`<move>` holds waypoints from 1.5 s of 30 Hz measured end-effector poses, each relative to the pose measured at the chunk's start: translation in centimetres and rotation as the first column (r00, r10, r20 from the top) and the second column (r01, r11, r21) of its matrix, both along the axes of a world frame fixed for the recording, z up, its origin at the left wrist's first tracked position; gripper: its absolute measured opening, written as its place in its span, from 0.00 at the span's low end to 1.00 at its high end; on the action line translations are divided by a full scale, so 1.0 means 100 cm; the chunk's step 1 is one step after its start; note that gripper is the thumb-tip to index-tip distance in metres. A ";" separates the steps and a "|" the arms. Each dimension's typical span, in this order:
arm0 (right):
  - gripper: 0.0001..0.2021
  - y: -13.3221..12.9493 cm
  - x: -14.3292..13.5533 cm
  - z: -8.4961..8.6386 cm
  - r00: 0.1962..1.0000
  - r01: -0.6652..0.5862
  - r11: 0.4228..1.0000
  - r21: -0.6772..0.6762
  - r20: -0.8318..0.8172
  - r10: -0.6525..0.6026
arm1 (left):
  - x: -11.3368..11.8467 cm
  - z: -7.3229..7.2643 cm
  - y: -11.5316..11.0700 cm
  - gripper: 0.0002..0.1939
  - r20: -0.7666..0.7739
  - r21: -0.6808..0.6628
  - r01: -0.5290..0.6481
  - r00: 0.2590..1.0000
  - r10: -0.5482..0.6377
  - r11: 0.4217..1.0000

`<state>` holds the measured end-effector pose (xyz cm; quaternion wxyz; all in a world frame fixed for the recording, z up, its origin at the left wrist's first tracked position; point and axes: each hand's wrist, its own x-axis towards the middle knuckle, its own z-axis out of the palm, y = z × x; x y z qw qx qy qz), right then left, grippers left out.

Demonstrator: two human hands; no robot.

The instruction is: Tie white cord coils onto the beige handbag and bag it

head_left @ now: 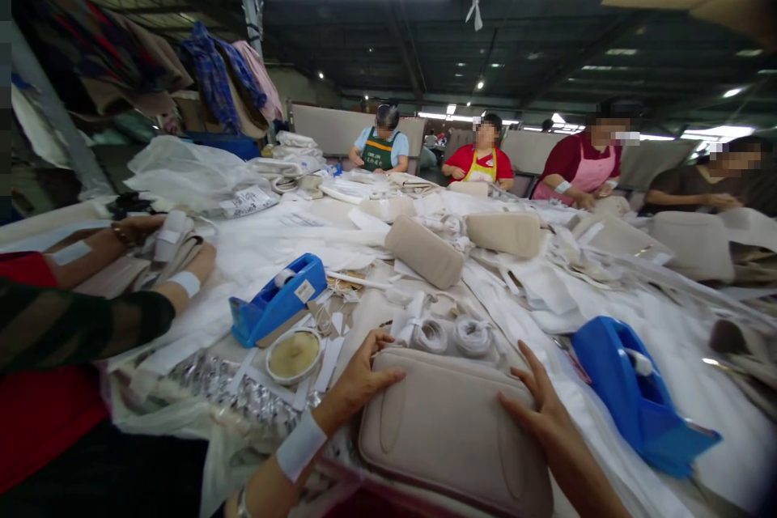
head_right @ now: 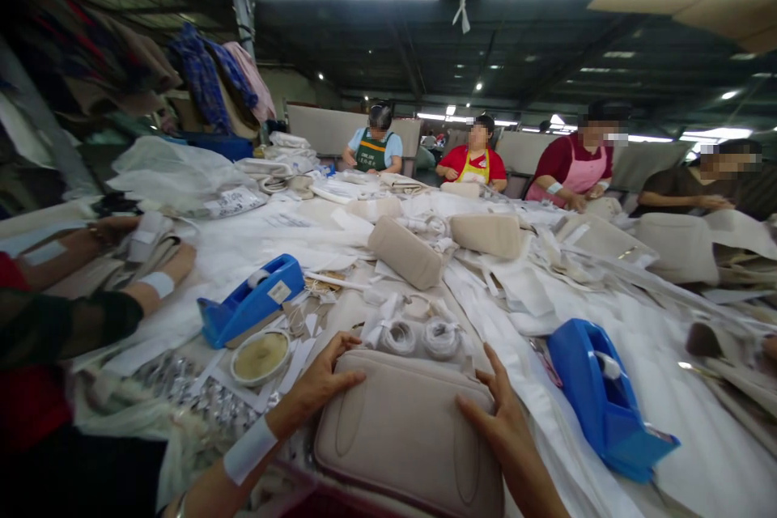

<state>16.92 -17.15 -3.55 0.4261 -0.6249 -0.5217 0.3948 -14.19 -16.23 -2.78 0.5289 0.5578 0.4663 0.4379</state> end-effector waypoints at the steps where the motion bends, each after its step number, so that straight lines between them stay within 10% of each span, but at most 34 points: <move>1: 0.50 0.000 -0.001 -0.001 1.000 -0.015 1.000 0.002 0.008 0.015 | 0.002 -0.002 0.000 0.30 0.029 -0.020 0.000 1.000 0.001 1.000; 16: 0.44 -0.003 -0.015 -0.002 0.993 0.102 0.995 0.006 0.058 -0.102 | 0.018 -0.008 0.018 0.38 -0.103 0.011 -0.142 0.985 0.142 0.990; 26: 0.41 -0.001 -0.016 -0.020 0.989 0.090 0.993 0.080 0.112 -0.099 | 0.028 -0.010 0.003 0.29 -0.560 0.279 -0.171 0.770 0.305 0.945; 30: 0.41 0.003 -0.012 -0.032 0.981 0.106 0.989 0.105 0.151 -0.121 | 0.047 -0.011 -0.011 0.25 -0.741 0.600 0.124 0.459 0.490 0.790; 35: 0.42 0.006 -0.009 -0.039 0.989 0.088 0.989 0.120 0.108 -0.101 | 0.084 0.014 -0.009 0.21 -0.890 0.444 0.629 0.392 0.233 0.637; 41: 0.42 0.000 -0.015 -0.030 0.996 0.071 0.990 0.123 0.040 -0.077 | 0.106 0.042 0.017 0.15 -0.979 0.179 0.743 0.202 0.040 0.645; 45: 0.41 -0.001 -0.018 -0.025 0.999 0.048 0.989 0.137 0.010 -0.049 | 0.111 0.035 0.032 0.16 -0.981 0.153 0.729 0.194 0.014 0.667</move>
